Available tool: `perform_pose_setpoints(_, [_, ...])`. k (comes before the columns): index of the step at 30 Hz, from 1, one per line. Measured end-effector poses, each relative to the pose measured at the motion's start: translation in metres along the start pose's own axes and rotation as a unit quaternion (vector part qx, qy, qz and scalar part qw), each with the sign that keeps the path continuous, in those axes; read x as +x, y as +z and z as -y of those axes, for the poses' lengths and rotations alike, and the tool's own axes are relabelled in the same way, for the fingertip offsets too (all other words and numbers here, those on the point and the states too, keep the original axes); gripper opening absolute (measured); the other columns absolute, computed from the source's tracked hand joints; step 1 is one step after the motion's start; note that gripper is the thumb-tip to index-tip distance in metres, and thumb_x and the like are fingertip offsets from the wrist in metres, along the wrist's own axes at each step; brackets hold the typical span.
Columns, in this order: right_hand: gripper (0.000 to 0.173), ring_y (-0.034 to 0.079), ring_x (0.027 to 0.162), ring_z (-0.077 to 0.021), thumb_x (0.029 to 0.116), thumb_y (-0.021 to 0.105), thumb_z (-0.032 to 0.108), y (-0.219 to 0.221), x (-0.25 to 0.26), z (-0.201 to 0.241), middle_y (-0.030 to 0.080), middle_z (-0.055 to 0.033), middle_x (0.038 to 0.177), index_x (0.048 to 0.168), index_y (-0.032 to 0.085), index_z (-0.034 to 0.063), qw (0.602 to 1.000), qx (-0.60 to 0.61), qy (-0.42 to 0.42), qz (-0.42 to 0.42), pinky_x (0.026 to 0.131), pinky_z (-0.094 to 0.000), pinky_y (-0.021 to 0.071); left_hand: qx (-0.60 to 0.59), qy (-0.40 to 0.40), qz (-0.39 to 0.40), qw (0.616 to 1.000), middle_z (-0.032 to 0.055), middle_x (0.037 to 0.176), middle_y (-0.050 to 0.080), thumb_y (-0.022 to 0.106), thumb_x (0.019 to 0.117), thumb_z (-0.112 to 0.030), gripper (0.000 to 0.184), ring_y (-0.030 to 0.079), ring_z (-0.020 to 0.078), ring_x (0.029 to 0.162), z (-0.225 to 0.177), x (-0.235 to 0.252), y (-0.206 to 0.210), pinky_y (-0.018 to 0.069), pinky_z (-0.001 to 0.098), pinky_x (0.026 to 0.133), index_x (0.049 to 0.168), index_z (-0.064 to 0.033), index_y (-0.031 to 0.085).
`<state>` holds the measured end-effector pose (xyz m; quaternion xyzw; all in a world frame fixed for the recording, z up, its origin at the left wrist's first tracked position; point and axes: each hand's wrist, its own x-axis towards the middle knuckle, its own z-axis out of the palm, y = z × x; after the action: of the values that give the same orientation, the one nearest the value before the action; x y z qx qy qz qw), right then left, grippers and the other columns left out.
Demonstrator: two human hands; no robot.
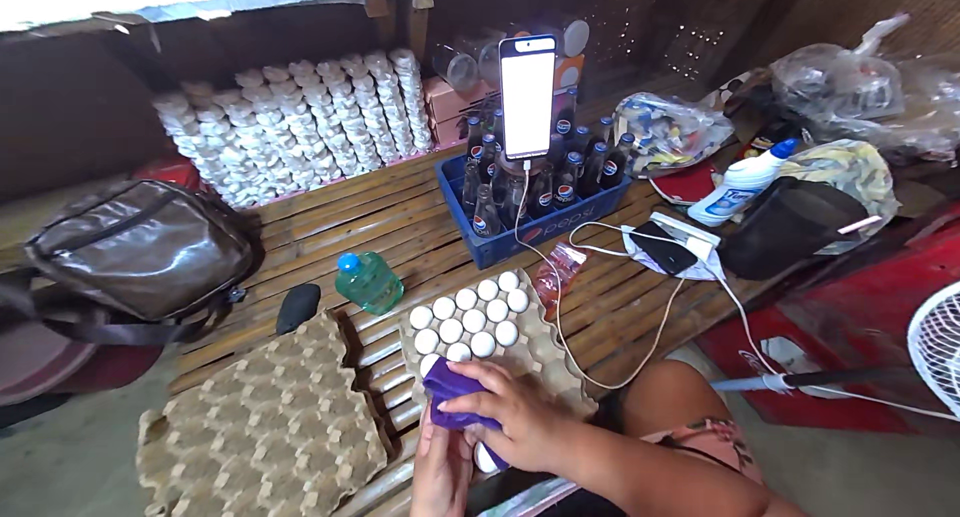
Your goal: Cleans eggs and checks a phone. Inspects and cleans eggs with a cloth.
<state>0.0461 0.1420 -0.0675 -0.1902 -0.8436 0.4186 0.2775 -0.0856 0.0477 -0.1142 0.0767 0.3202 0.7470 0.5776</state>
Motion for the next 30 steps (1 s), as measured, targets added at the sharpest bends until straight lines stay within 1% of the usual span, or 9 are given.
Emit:
perform_pose_setpoints(3, [0.036,0.049,0.139,-0.0277,0.1013,0.060,0.021,-0.0019,0.0021,0.0009,0.050,-0.0154,0.151,0.136,0.065,0.0140,0.996,0.063,0.059,-0.022,0.114,-0.0475,0.0419,0.037,0.019,0.027,0.999,0.0090,0.108,0.074,0.077,0.0895,-0.031,0.044,0.074,0.0175,0.092,0.0016,-0.0005,0.0019,0.0621,0.0350,0.084,0.126,-0.0113,0.061])
perform_pose_setpoints(6, [0.036,0.051,0.137,-0.0249,0.1015,0.061,0.022,-0.0024,0.0020,0.0007,0.052,-0.0152,0.148,0.137,0.064,0.0124,0.993,0.089,0.076,-0.028,0.113,-0.0442,0.0440,0.030,0.030,0.022,0.999,0.0080,0.107,0.074,0.072,0.0934,-0.029,0.039,0.074,0.0169,0.092,-0.0014,-0.0019,0.0065,0.0625,0.0336,0.083,0.126,-0.0126,0.059])
perform_pose_setpoints(9, [0.035,0.052,0.136,-0.0280,0.0998,0.063,0.019,-0.0020,0.0010,0.0008,0.052,-0.0171,0.148,0.134,0.066,0.0128,0.996,0.064,0.049,-0.026,0.111,-0.0464,0.0448,0.019,0.040,-0.001,0.999,0.0072,0.107,0.074,0.070,0.0950,-0.026,0.035,0.075,0.0162,0.089,-0.0044,-0.0022,0.0098,0.0629,0.0318,0.080,0.125,-0.0127,0.059])
perform_pose_setpoints(12, [0.035,0.052,0.136,-0.0302,0.0984,0.065,0.020,-0.0018,0.0014,0.0001,0.053,-0.0171,0.148,0.133,0.067,0.0161,0.998,0.041,0.035,-0.031,0.111,-0.0486,0.0450,0.050,0.048,0.012,0.998,0.0054,0.107,0.074,0.075,0.0915,-0.028,0.042,0.074,0.0145,0.090,-0.0015,-0.0025,0.0072,0.0622,0.0316,0.082,0.127,-0.0131,0.058])
perform_pose_setpoints(16, [0.035,0.051,0.136,-0.0248,0.0996,0.064,0.023,-0.0008,0.0017,-0.0007,0.054,-0.0141,0.147,0.134,0.067,0.0146,0.994,0.076,0.070,-0.041,0.112,-0.0448,0.0443,0.056,0.040,0.021,0.997,0.0066,0.108,0.074,0.079,0.0875,-0.027,0.048,0.074,0.0156,0.092,0.0016,-0.0016,0.0041,0.0619,0.0331,0.084,0.129,-0.0125,0.058])
perform_pose_setpoints(20, [0.035,0.052,0.135,-0.0253,0.0996,0.064,0.020,0.0007,0.0007,-0.0007,0.055,-0.0146,0.146,0.133,0.067,0.0134,0.994,0.070,0.066,-0.046,0.112,-0.0443,0.0442,-0.010,0.023,0.026,0.999,0.0094,0.112,0.073,0.073,0.0930,-0.025,0.046,0.074,0.0182,0.094,-0.0026,-0.0009,0.0060,0.0626,0.0336,0.083,0.133,-0.0104,0.054])
perform_pose_setpoints(23, [0.037,0.051,0.136,-0.0324,0.0944,0.067,0.014,0.0018,-0.0006,-0.0019,0.054,-0.0160,0.148,0.131,0.069,0.0190,0.999,-0.029,0.001,-0.035,0.112,-0.0506,0.0435,-0.037,0.015,0.011,0.999,0.0110,0.106,0.074,0.073,0.0928,-0.026,0.039,0.075,0.0193,0.089,-0.0020,-0.0001,0.0029,0.0631,0.0339,0.079,0.126,-0.0109,0.059])
perform_pose_setpoints(25, [0.038,0.051,0.136,-0.0332,0.0925,0.069,0.013,0.0035,-0.0009,-0.0037,0.054,-0.0154,0.148,0.129,0.070,0.0217,0.998,-0.054,-0.017,-0.039,0.112,-0.0508,0.0437,-0.020,0.019,0.007,1.000,0.0110,0.103,0.075,0.075,0.0914,-0.025,0.038,0.075,0.0189,0.087,-0.0012,0.0001,0.0024,0.0632,0.0338,0.079,0.123,-0.0105,0.061])
perform_pose_setpoints(30, [0.034,0.052,0.135,-0.0295,0.0965,0.066,0.020,0.0034,-0.0002,-0.0032,0.056,-0.0142,0.147,0.130,0.070,0.0188,0.998,-0.007,0.019,-0.054,0.112,-0.0486,0.0431,0.018,0.007,0.022,1.000,0.0077,0.103,0.076,0.079,0.0861,-0.029,0.041,0.075,0.0156,0.088,0.0004,-0.0004,0.0040,0.0624,0.0318,0.082,0.121,-0.0135,0.065])
